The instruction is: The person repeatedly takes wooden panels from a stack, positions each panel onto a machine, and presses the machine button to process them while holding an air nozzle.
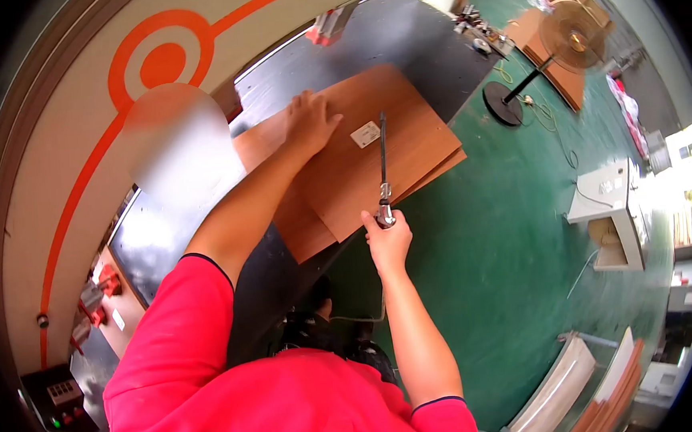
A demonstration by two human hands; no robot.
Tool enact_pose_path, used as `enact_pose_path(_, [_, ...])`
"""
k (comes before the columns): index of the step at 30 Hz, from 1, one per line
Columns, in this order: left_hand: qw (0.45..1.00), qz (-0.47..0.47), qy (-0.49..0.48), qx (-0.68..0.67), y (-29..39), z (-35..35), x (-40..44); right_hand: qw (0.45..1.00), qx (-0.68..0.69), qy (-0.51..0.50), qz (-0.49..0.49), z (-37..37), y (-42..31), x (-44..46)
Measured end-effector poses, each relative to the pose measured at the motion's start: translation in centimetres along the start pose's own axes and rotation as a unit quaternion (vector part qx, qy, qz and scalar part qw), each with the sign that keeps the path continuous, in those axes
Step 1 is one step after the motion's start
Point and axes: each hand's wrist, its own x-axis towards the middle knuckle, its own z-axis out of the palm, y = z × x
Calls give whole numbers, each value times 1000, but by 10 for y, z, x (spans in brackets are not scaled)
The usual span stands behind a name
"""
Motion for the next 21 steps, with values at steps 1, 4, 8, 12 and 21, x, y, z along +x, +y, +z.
enact_pose_path(1, [999,19,23,27,6,4,-8,1000,-19,-5,-1,0,-3,0])
enact_pose_path(4, [998,47,-5,-32,15,-2,-34,998,36,-58,3,-12,13,-3])
enact_pose_path(8, [926,-152,71,-338,57,-92,-165,969,114,-219,24,-51,17,-74])
enact_pose_path(12, [905,-309,94,-277,112,-218,-405,835,36,-544,73,-69,16,-160])
enact_pose_path(21, [421,-761,492,-36,333,-287,-887,488,-303,-767,287,44,87,-348])
